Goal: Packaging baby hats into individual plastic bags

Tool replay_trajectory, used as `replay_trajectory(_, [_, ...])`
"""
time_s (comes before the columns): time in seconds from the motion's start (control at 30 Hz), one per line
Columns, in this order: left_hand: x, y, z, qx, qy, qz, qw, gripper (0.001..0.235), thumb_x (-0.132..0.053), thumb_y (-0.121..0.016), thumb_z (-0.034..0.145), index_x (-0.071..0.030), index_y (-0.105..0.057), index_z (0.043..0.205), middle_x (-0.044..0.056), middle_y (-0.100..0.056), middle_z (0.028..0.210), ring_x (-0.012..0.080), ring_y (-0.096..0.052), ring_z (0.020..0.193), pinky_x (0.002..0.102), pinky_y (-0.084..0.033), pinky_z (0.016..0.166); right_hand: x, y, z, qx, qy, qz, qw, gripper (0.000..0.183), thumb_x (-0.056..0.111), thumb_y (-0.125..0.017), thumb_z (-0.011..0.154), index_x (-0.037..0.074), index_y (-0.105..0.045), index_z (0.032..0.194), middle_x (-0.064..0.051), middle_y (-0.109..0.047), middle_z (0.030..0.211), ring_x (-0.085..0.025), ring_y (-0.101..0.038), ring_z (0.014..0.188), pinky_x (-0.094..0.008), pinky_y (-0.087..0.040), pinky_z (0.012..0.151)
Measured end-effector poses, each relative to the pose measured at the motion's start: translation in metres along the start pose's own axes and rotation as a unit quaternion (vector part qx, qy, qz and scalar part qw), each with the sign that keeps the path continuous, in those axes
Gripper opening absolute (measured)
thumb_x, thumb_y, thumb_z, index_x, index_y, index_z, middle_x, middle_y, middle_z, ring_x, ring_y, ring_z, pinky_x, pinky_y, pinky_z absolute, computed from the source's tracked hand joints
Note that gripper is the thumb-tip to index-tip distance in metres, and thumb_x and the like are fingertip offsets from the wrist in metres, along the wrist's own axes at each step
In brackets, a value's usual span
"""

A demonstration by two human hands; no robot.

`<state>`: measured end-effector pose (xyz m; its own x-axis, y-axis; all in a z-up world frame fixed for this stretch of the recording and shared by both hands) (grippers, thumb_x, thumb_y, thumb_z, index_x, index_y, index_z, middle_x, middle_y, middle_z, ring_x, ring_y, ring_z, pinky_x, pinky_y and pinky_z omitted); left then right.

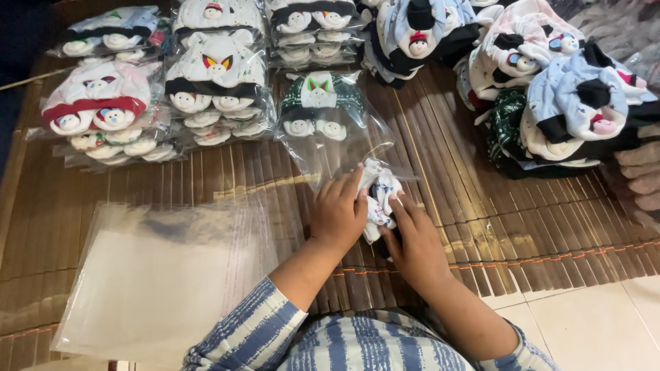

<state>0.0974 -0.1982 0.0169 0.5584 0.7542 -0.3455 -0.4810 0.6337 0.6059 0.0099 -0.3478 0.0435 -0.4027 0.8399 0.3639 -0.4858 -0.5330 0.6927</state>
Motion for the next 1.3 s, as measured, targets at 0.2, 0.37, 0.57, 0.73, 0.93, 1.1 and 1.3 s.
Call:
replay_trajectory(0.2, [0.000, 0.006, 0.006, -0.008, -0.050, 0.056, 0.997, 0.041, -0.027, -0.064, 0.086, -0.027, -0.072, 0.126, 0.002, -0.068, 0.105, 0.0236, -0.067, 0.091, 0.037, -0.052, 0.074, 0.004, -0.001, -0.015, 0.027, 0.043, -0.076, 0.996, 0.074, 0.022, -0.077, 0.082, -0.002, -0.050, 0.147, -0.033, -0.052, 0.139, -0.046, -0.061, 0.114, -0.049, -0.051, 0.097])
replay_trajectory(0.37, [-0.016, 0.013, 0.009, -0.024, -0.076, 0.033, 0.996, 0.043, -0.025, -0.064, 0.086, -0.027, -0.071, 0.129, 0.007, -0.067, 0.112, 0.0281, -0.066, 0.095, 0.039, -0.052, 0.077, -0.015, -0.003, -0.014, 0.002, -0.027, -0.003, 1.000, 0.063, 0.004, -0.071, 0.082, 0.001, -0.056, 0.144, -0.026, -0.061, 0.132, -0.041, -0.063, 0.118, -0.044, -0.053, 0.098])
replay_trajectory(0.57, [-0.039, 0.026, 0.011, -0.038, -0.100, 0.014, 0.994, 0.040, -0.024, -0.062, 0.091, -0.024, -0.070, 0.131, 0.013, -0.066, 0.121, 0.0328, -0.067, 0.106, 0.041, -0.055, 0.085, -0.028, -0.015, -0.017, -0.089, -0.114, 0.028, 0.989, 0.057, 0.009, -0.077, 0.083, 0.005, -0.062, 0.138, -0.017, -0.068, 0.129, -0.033, -0.066, 0.116, -0.040, -0.054, 0.097])
replay_trajectory(0.73, [-0.053, 0.027, 0.005, -0.042, -0.125, -0.009, 0.991, 0.040, -0.031, -0.059, 0.096, -0.026, -0.068, 0.134, 0.012, -0.066, 0.121, 0.0331, -0.067, 0.108, 0.042, -0.055, 0.087, -0.020, -0.019, -0.007, -0.083, -0.062, 0.008, 0.995, 0.053, 0.008, -0.083, 0.077, -0.004, -0.065, 0.125, -0.026, -0.069, 0.115, -0.043, -0.068, 0.107, -0.047, -0.055, 0.094])
replay_trajectory(0.93, [-0.053, 0.035, 0.011, -0.060, -0.132, 0.034, 0.989, 0.039, -0.033, -0.055, 0.100, -0.027, -0.067, 0.136, 0.012, -0.066, 0.123, 0.0334, -0.065, 0.111, 0.042, -0.055, 0.087, -0.004, -0.010, 0.013, -0.115, -0.224, 0.036, 0.967, 0.042, 0.019, -0.080, 0.083, 0.008, -0.070, 0.122, -0.018, -0.073, 0.109, -0.038, -0.069, 0.106, -0.049, -0.056, 0.088])
replay_trajectory(1.1, [-0.070, 0.042, 0.008, -0.048, -0.156, -0.031, 0.986, 0.041, -0.037, -0.046, 0.103, -0.027, -0.065, 0.138, 0.012, -0.064, 0.123, 0.0349, -0.065, 0.111, 0.042, -0.051, 0.082, -0.014, -0.028, 0.007, -0.109, -0.213, 0.107, 0.965, 0.056, 0.006, -0.068, 0.090, 0.010, -0.060, 0.145, -0.015, -0.071, 0.127, -0.026, -0.068, 0.118, -0.035, -0.052, 0.100])
replay_trajectory(1.3, [-0.058, 0.048, 0.013, -0.065, -0.120, 0.031, 0.990, 0.041, -0.040, -0.045, 0.104, -0.028, -0.066, 0.137, 0.014, -0.064, 0.125, 0.0372, -0.062, 0.116, 0.047, -0.048, 0.091, -0.038, -0.065, -0.022, -0.085, -0.077, 0.093, 0.989, 0.051, 0.013, -0.069, 0.090, 0.002, -0.060, 0.138, -0.018, -0.069, 0.122, -0.033, -0.067, 0.112, -0.038, -0.049, 0.103])
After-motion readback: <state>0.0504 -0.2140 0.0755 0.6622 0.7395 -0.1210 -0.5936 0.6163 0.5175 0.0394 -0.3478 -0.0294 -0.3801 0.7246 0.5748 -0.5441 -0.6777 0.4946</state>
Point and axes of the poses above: each hand's wrist, its own z-axis towards the middle knuckle, its own y-axis out of the back of the hand, x = y × z, the point moved 2 cm from there along z, towards the middle knuckle
